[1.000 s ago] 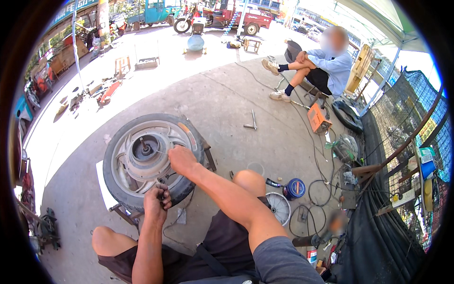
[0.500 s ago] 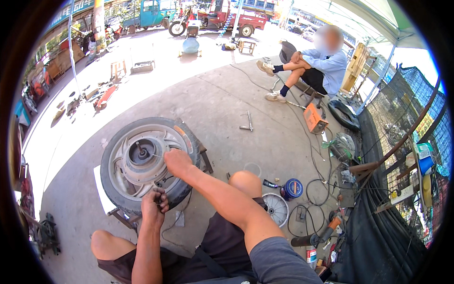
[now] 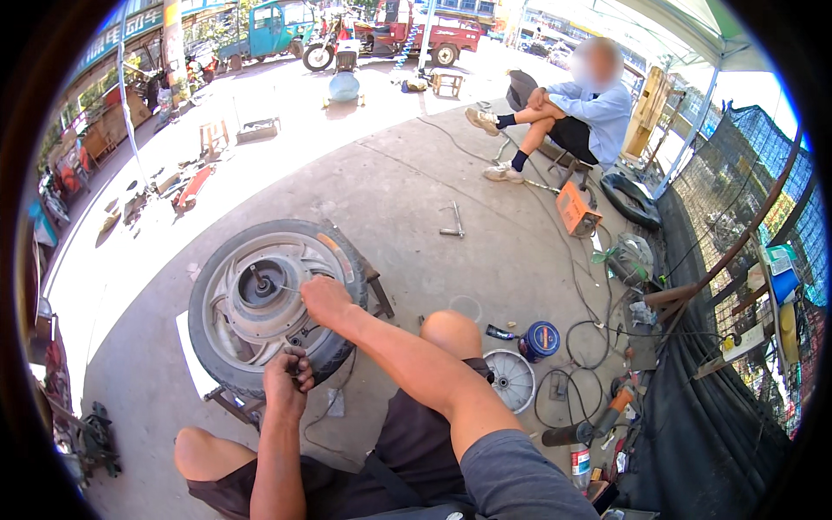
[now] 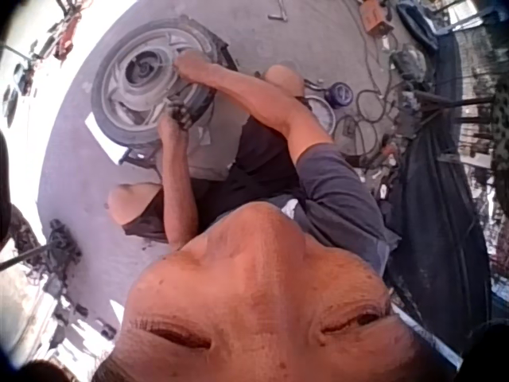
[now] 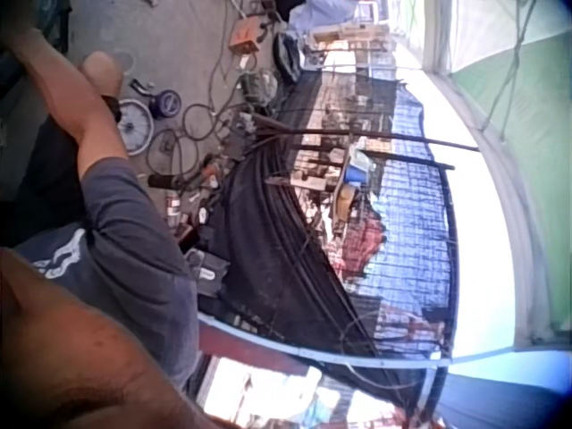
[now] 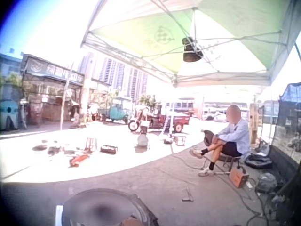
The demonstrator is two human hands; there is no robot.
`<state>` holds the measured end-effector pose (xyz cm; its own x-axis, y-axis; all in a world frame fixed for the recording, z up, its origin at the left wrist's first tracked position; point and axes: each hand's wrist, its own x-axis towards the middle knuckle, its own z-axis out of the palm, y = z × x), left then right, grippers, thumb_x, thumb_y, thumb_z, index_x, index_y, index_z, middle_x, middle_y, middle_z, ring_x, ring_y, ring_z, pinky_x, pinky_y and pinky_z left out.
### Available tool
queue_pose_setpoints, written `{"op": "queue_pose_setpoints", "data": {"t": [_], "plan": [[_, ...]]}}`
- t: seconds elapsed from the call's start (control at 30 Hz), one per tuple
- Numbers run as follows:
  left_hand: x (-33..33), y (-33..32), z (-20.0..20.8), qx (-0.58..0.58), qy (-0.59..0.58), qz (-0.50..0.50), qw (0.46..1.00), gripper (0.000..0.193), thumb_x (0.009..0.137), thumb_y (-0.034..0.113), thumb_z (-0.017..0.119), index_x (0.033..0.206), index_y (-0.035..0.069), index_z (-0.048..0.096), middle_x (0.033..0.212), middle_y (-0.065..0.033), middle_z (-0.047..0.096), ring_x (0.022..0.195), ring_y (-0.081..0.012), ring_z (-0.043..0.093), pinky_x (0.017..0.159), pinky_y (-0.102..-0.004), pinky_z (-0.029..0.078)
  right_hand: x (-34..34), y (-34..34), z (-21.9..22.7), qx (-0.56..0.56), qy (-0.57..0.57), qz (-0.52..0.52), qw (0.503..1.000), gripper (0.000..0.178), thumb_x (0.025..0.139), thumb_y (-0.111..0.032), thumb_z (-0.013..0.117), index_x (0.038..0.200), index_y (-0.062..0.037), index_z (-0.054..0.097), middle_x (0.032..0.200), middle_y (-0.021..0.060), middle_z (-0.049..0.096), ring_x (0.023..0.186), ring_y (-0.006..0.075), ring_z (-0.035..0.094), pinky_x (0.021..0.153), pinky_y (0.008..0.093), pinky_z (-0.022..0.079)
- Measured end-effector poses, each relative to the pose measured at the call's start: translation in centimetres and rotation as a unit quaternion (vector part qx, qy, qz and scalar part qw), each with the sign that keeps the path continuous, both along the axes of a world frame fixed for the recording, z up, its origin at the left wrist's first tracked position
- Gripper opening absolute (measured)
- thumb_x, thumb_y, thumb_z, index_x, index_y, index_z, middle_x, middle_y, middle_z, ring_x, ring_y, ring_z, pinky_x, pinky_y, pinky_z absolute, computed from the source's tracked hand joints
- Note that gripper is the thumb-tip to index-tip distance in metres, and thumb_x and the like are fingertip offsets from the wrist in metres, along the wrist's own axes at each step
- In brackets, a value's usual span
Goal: The person is repairing a motorcycle tire by removing the hub cap, hammering the hub, and using pliers to adjust components inside the wheel. The person works on the tire while sitting on the ground in an outdoor workshop.
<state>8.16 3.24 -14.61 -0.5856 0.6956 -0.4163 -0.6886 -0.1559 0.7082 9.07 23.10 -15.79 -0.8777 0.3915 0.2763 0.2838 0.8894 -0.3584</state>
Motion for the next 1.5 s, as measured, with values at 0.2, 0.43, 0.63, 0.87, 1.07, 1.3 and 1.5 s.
{"op": "queue_pose_setpoints", "data": {"t": [0.2, 0.43, 0.63, 0.87, 1.07, 1.3, 1.5], "plan": [[0.2, -0.1, -0.2, 0.002, -0.002, 0.002, 1.000, 0.014, 0.083, 0.004, 0.043, 0.090, 0.000, 0.055, 0.071, -0.0059, 0.049, 0.052, -0.0126, 0.039, 0.042, -0.0254, 0.029, 0.4, -0.1, -0.1, -0.010, 0.013, -0.005, 1.000, 0.016, 0.085, -0.013, 0.064, 0.091, 0.0000, 0.071, 0.095, 0.0251, 0.068, 0.093, 0.0391, 0.069, 0.082, 0.0467, 0.055], [0.1, -0.2, 0.1, 0.007, -0.003, -0.008, 1.000, 0.014, 0.083, 0.004, 0.043, 0.090, 0.001, 0.054, 0.071, -0.0058, 0.048, 0.052, -0.0126, 0.039, 0.042, -0.0257, 0.029, 0.1, 0.2, 0.0, -0.004, -0.001, -0.001, 1.000, 0.014, 0.082, -0.009, 0.062, 0.087, 0.0000, 0.071, 0.093, 0.0254, 0.068, 0.093, 0.0399, 0.068, 0.082, 0.0475, 0.055], [0.2, -0.1, -0.1, 0.006, 0.001, -0.008, 1.000, 0.014, 0.082, 0.004, 0.043, 0.091, 0.001, 0.054, 0.071, -0.0057, 0.048, 0.052, -0.0128, 0.040, 0.042, -0.0257, 0.029, 0.2, 0.2, 0.2, -0.010, -0.003, -0.006, 1.000, 0.014, 0.081, -0.010, 0.063, 0.086, 0.0004, 0.072, 0.093, 0.0260, 0.069, 0.092, 0.0403, 0.068, 0.082, 0.0475, 0.055], [0.0, -0.1, -0.4, 0.009, 0.000, -0.012, 1.000, 0.015, 0.082, 0.004, 0.043, 0.091, 0.001, 0.054, 0.070, -0.0057, 0.048, 0.052, -0.0127, 0.039, 0.042, -0.0256, 0.029, 0.3, 0.1, 0.3, -0.002, 0.012, 0.002, 1.000, 0.015, 0.079, -0.008, 0.062, 0.087, 0.0015, 0.072, 0.092, 0.0270, 0.068, 0.092, 0.0404, 0.068, 0.082, 0.0472, 0.055], [0.2, -0.1, -0.1, 0.008, -0.003, -0.008, 1.000, 0.014, 0.082, 0.004, 0.043, 0.090, 0.001, 0.054, 0.070, -0.0054, 0.048, 0.052, -0.0127, 0.039, 0.042, -0.0257, 0.029, 0.0, 0.4, 0.0, 0.001, -0.003, -0.003, 1.000, 0.015, 0.078, -0.006, 0.061, 0.086, 0.0008, 0.072, 0.093, 0.0266, 0.069, 0.092, 0.0404, 0.068, 0.083, 0.0468, 0.055], [0.2, 0.1, -0.2, 0.001, -0.001, -0.006, 1.000, 0.014, 0.083, 0.004, 0.043, 0.090, 0.000, 0.054, 0.070, -0.0057, 0.048, 0.051, -0.0130, 0.039, 0.042, -0.0262, 0.029, 0.1, 0.4, 0.0, -0.008, -0.003, -0.006, 1.000, 0.015, 0.078, -0.007, 0.062, 0.084, 0.0014, 0.072, 0.092, 0.0264, 0.069, 0.092, 0.0400, 0.068, 0.082, 0.0468, 0.055], [0.1, 0.1, -0.7, 0.006, -0.001, 0.000, 1.000, 0.013, 0.083, 0.004, 0.044, 0.089, 0.001, 0.055, 0.070, -0.0060, 0.049, 0.051, -0.0131, 0.040, 0.041, -0.0260, 0.029, 0.0, 0.3, -0.3, -0.014, 0.002, -0.005, 1.000, 0.015, 0.076, -0.006, 0.062, 0.084, 0.0019, 0.072, 0.091, 0.0268, 0.069, 0.091, 0.0406, 0.069, 0.081, 0.0471, 0.055]]}}
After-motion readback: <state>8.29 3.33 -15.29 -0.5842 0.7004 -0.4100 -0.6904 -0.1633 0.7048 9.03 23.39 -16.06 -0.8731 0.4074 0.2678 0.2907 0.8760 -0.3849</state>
